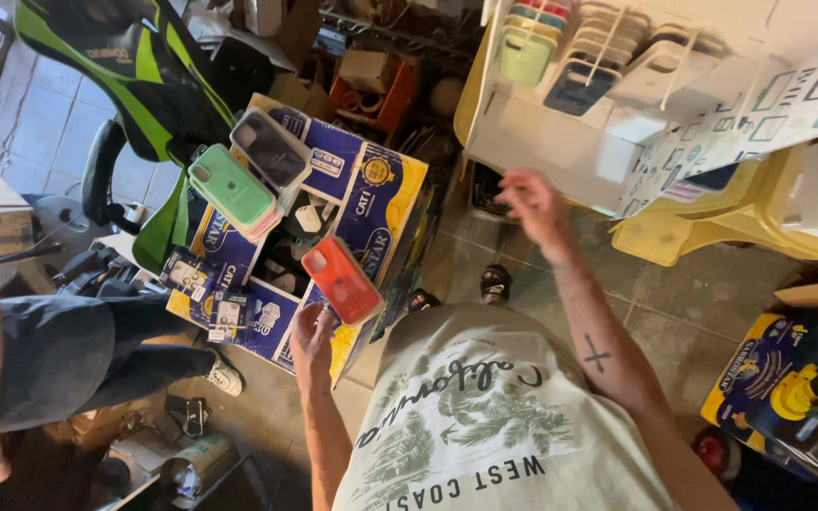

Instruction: The person picks up various phone cases from a cardboard box and places them into a white plastic organizer. They handle cases of different colors, including green, red, and white, and arrange them into the organizer's slots.

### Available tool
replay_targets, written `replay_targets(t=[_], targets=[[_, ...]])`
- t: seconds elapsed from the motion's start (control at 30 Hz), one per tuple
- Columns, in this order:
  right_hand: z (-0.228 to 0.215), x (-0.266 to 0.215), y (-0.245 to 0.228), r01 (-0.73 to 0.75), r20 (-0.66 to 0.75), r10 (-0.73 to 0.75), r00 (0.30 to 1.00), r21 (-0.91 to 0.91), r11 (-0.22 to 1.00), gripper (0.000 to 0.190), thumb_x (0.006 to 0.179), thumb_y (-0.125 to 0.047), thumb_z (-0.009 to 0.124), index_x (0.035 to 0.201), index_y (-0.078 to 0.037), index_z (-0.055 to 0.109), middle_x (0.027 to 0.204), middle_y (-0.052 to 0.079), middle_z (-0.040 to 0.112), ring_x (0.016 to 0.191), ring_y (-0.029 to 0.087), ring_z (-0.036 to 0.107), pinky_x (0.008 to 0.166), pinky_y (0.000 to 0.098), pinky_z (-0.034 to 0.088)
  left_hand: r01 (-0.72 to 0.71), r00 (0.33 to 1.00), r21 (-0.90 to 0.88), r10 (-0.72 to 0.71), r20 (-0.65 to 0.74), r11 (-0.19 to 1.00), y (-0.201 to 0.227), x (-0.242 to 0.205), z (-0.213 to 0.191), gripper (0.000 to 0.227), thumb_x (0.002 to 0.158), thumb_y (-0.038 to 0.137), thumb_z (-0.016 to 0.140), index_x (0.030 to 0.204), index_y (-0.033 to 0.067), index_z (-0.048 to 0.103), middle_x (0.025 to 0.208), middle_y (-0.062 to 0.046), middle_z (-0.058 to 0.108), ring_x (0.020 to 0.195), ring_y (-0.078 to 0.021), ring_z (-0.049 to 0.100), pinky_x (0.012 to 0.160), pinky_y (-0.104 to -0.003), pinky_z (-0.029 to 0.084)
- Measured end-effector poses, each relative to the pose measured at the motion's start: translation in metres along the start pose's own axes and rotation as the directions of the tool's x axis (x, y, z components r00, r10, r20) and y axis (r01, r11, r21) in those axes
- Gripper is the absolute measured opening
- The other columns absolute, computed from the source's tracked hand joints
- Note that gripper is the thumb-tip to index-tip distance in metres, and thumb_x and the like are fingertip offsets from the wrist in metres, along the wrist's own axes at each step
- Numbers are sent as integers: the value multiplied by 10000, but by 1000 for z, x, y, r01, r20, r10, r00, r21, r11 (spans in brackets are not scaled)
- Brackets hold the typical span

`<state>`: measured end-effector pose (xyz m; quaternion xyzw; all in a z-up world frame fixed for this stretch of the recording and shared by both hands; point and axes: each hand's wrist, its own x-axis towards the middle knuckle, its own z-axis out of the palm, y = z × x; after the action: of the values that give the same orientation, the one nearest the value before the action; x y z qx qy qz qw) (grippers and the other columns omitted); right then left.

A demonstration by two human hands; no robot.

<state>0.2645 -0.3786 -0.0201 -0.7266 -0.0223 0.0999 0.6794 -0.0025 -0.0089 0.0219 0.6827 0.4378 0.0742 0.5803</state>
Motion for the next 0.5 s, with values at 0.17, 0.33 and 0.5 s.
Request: replay_targets(t=[0.17, 0.33, 0.5], targets=[[-141, 49, -11, 206, -464, -176, 868, 14, 979, 504, 1223, -116, 791, 1594, -159, 453, 1579, 102, 519, 1425, 294, 598, 948, 326, 662, -79, 982, 12, 80, -173, 997, 14, -15, -10, 372, 1089, 160, 754, 1397, -36, 685, 1332, -238, 756, 1030, -296, 761, 806, -352, 631], [-168, 99, -36, 509, -485, -475, 734, -70, 858, 614, 1042, 81, 687, 1572, -103, 437, 1578, 237, 567, 1506, 363, 551, 1310, 462, 412, -132, 957, 120, 159, -244, 984, 55, -21, -5, 276, 1118, 200, 695, 1364, 76, 710, 1270, -107, 809, 986, -197, 796, 796, -333, 670], [-176, 123, -31, 452, -545, -452, 706, -144, 880, 693, 1061, 71, 859, 1616, -112, 487, 1413, 199, 748, 1159, 272, 752, 893, 389, 665, -243, 924, 188, 286, -254, 952, 84, -40, 9, 330, 1067, 225, 704, 1361, 75, 708, 1324, -106, 807, 1041, -219, 816, 820, -352, 670]])
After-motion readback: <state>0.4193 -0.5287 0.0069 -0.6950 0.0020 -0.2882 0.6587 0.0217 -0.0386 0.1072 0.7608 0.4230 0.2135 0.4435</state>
